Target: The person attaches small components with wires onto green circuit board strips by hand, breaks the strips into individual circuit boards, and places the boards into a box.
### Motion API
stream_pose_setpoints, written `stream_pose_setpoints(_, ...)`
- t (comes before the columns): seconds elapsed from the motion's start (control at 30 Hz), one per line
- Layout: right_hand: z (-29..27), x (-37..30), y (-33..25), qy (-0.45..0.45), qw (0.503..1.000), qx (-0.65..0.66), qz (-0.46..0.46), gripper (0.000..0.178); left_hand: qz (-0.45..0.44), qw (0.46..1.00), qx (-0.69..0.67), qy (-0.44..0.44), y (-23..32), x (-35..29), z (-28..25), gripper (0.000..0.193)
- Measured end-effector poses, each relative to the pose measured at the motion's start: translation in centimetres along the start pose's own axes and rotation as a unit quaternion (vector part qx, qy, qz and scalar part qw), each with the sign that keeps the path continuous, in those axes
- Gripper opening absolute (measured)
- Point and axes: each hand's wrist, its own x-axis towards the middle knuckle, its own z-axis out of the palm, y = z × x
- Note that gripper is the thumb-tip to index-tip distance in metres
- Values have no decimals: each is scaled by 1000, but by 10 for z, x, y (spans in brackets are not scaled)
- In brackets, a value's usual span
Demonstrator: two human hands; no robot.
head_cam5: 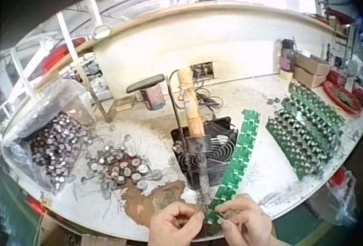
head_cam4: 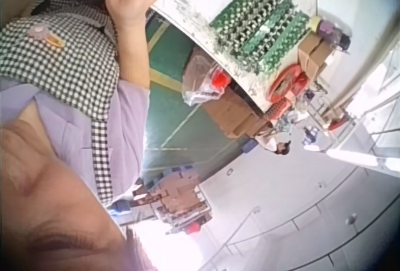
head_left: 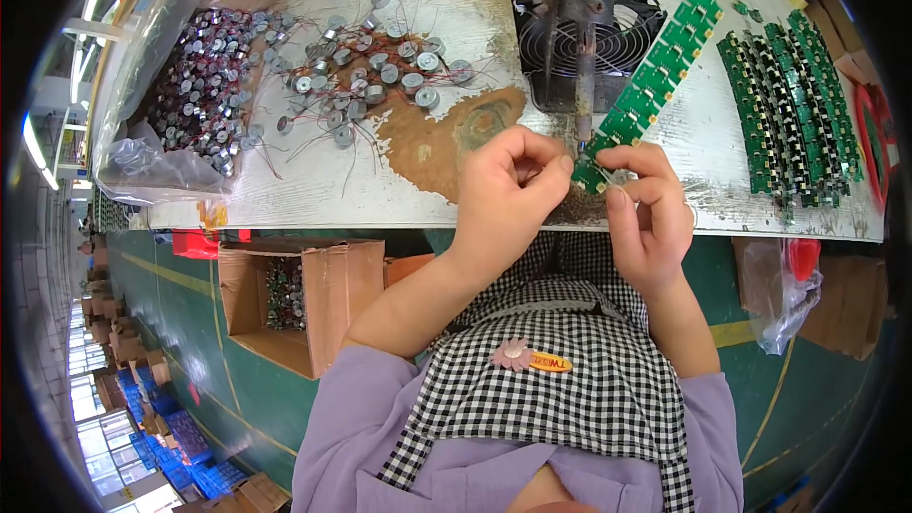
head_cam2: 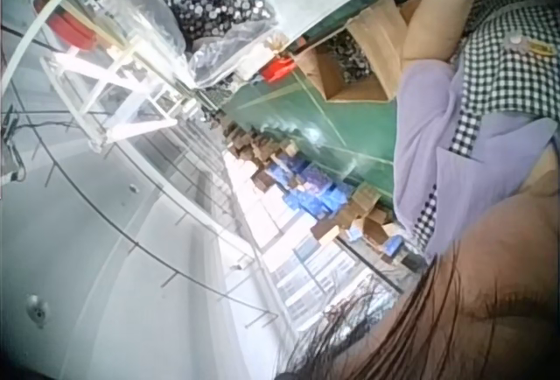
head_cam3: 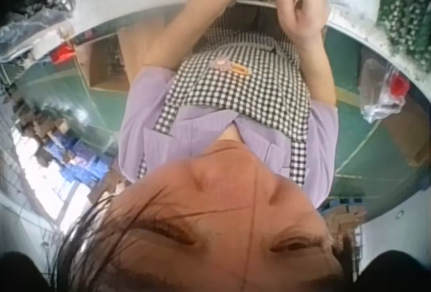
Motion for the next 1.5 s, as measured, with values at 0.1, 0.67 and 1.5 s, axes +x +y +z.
stream_pose_setpoints(0.1, 0, -6, 4, -2, 1000, 9, 11, 12, -7, 1000, 2, -6, -6, 0, -1, 8)
stream_pose_setpoints(0.67, -8, -8, 0, 67, 992, 63, 90, 9, 74, 959, 186, -201, 11, 15, -31, 18)
stream_pose_setpoints(1.5, -8, -14, 14, 59, 982, 91, 156, 9, 66, 946, 274, 161, 36, 157, -120, 17)
